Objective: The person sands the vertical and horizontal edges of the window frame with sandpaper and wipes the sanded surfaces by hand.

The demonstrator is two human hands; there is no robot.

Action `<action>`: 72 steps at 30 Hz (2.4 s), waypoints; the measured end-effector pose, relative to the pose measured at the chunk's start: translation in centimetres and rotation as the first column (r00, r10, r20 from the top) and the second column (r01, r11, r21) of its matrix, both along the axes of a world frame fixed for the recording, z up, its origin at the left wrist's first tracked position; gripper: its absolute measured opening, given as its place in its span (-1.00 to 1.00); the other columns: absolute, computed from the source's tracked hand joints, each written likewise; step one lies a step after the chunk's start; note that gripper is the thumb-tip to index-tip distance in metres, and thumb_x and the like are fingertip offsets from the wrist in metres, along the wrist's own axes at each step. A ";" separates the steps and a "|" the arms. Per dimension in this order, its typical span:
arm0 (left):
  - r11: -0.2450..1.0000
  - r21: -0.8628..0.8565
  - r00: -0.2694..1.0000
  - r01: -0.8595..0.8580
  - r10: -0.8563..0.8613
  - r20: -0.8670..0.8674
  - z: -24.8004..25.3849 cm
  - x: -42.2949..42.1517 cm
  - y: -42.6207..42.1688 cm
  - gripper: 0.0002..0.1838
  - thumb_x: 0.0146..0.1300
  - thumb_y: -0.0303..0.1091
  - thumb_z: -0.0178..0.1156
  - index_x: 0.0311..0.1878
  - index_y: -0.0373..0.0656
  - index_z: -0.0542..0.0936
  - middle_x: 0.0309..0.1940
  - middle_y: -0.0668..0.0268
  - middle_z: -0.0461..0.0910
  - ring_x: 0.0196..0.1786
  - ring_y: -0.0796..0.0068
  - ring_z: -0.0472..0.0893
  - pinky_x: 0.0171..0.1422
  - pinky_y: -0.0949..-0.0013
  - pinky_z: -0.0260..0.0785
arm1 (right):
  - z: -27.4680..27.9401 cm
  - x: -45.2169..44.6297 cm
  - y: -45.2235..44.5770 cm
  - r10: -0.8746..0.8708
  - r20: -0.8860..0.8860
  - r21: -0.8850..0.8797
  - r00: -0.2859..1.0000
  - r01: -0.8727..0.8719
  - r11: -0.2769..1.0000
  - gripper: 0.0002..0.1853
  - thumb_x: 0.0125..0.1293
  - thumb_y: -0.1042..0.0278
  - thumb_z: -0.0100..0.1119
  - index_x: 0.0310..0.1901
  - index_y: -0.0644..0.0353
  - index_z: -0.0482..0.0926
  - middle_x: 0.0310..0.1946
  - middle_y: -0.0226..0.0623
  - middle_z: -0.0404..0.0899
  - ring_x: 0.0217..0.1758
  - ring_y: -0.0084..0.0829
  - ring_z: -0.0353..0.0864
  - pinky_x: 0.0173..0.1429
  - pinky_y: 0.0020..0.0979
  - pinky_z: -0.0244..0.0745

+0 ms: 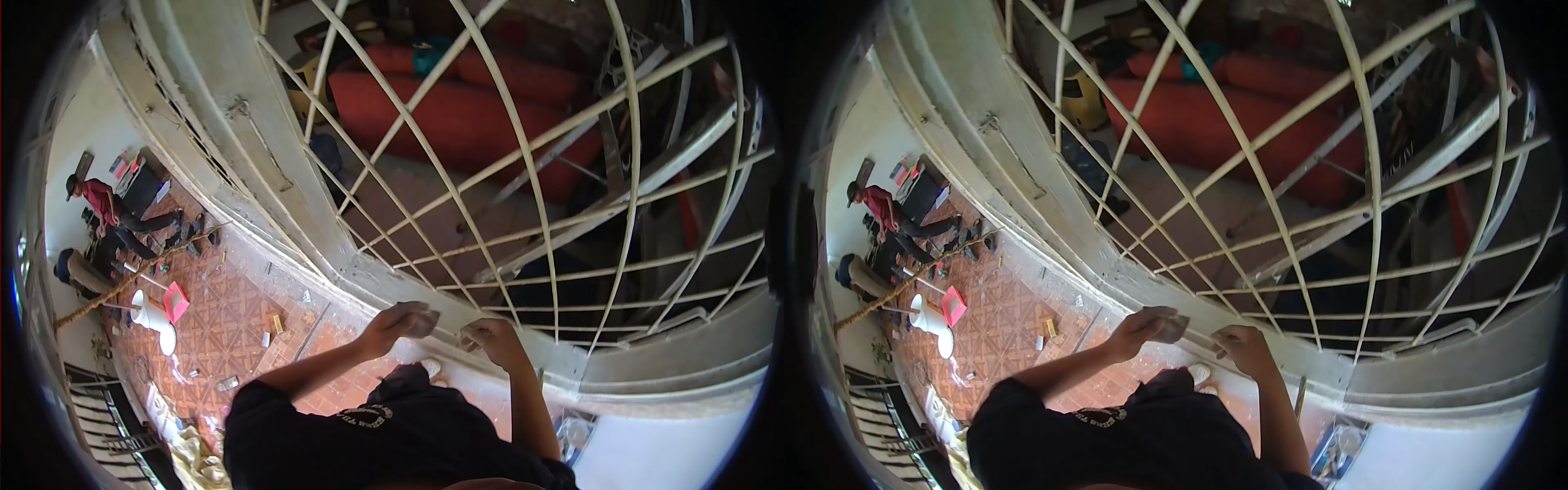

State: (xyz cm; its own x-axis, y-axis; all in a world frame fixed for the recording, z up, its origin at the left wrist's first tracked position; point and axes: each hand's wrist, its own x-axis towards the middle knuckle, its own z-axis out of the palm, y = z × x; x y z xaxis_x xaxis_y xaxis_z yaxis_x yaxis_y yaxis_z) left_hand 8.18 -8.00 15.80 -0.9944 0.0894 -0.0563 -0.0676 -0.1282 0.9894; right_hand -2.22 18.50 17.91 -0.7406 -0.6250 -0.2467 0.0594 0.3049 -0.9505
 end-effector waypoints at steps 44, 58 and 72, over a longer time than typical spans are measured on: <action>0.891 0.206 0.913 -0.405 0.405 0.044 0.0 0.9 -4.1 -0.66 0.31 -0.37 0.30 0.11 -0.27 0.59 -0.15 0.29 0.71 -0.16 0.51 0.65 -0.10 0.39 0.49 | -4.7 0.1 -12.6 0.168 0.411 -0.176 0.896 -0.103 0.979 -0.68 0.24 0.59 0.13 0.05 0.30 0.54 -0.21 -0.32 0.60 -0.27 -0.52 0.57 -0.15 -0.47 0.46; 0.618 0.413 0.743 -0.668 0.576 0.339 -3.2 2.3 2.0 -0.65 0.43 -0.25 0.13 0.15 -0.27 0.55 -0.13 0.18 0.68 -0.13 0.33 0.69 -0.22 0.30 0.59 | -7.0 -1.0 -9.9 0.152 0.463 -0.174 0.873 -0.078 0.982 -0.52 0.23 0.59 0.21 0.20 0.18 0.43 0.12 -0.28 0.55 0.14 -0.39 0.55 0.09 -0.29 0.45; 0.679 0.392 0.783 -0.621 0.563 0.266 -1.4 1.1 4.9 -0.53 0.38 -0.30 0.30 0.20 -0.46 0.50 -0.02 0.09 0.67 -0.04 0.27 0.72 -0.03 0.29 0.65 | -6.4 -1.5 -5.7 -0.056 0.652 -0.119 0.756 0.175 0.977 -0.60 0.42 -0.12 0.12 -0.22 0.11 0.57 -0.53 -0.44 0.46 -0.47 -0.49 0.43 -0.35 -0.37 0.33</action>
State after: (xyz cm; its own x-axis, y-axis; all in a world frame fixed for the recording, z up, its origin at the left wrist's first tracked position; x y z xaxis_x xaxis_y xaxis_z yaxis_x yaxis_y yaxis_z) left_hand 9.25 -3.06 14.40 -0.8361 -0.4724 -0.2790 0.0665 -0.5921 0.8031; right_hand -3.75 12.78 11.54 -0.5142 -0.6194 -0.5933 0.6975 0.1006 -0.7095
